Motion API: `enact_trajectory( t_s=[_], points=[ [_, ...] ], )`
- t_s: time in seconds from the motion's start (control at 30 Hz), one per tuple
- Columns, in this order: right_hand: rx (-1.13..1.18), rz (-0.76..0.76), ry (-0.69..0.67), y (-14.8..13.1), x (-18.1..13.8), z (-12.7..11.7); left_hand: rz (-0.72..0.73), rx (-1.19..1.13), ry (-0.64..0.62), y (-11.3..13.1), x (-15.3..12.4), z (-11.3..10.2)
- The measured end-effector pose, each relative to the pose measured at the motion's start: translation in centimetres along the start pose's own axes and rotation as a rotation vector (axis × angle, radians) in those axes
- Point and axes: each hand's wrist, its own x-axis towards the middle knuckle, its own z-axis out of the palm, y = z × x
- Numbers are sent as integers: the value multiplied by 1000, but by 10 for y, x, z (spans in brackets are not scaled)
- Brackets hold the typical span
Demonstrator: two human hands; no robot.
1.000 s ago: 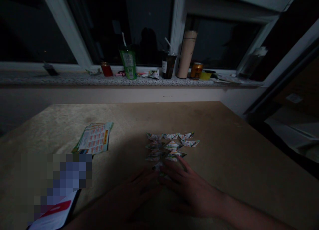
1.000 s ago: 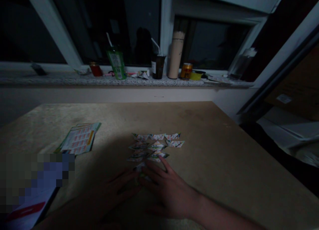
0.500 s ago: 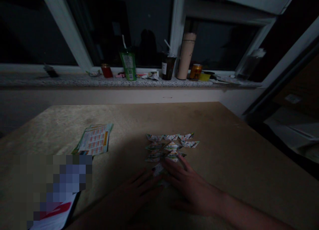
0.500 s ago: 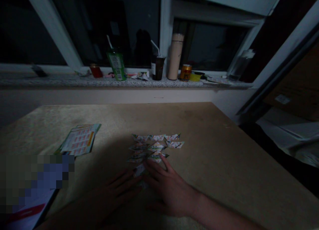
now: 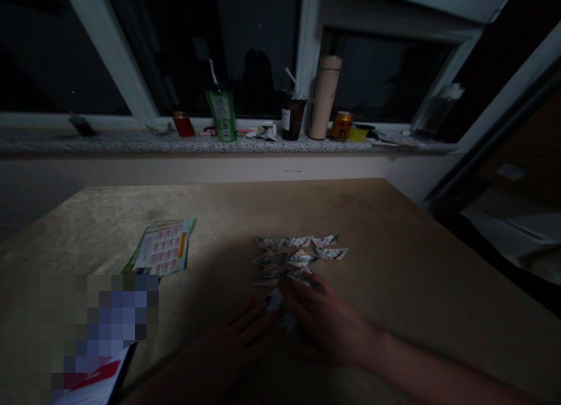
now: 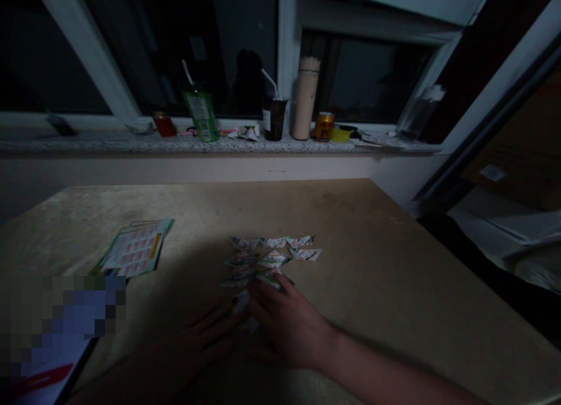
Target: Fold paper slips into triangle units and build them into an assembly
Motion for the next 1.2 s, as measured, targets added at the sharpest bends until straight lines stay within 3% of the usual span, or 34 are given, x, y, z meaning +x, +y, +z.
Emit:
enact_trajectory(
  t_s=[0.3, 0.6, 0.87, 1.2],
  points=[
    [13, 81, 47, -4, -14, 8, -28, 31, -79, 2, 4, -3],
    [14, 216, 46, -5, -19, 16, -47, 27, -35, 2, 1, 1],
    [31, 178, 70, -5, -7, 3, -61, 36, -63, 7, 3, -4],
    [14, 164, 55, -9, -30, 12, -49, 29, -32, 5, 2, -2]
  ],
)
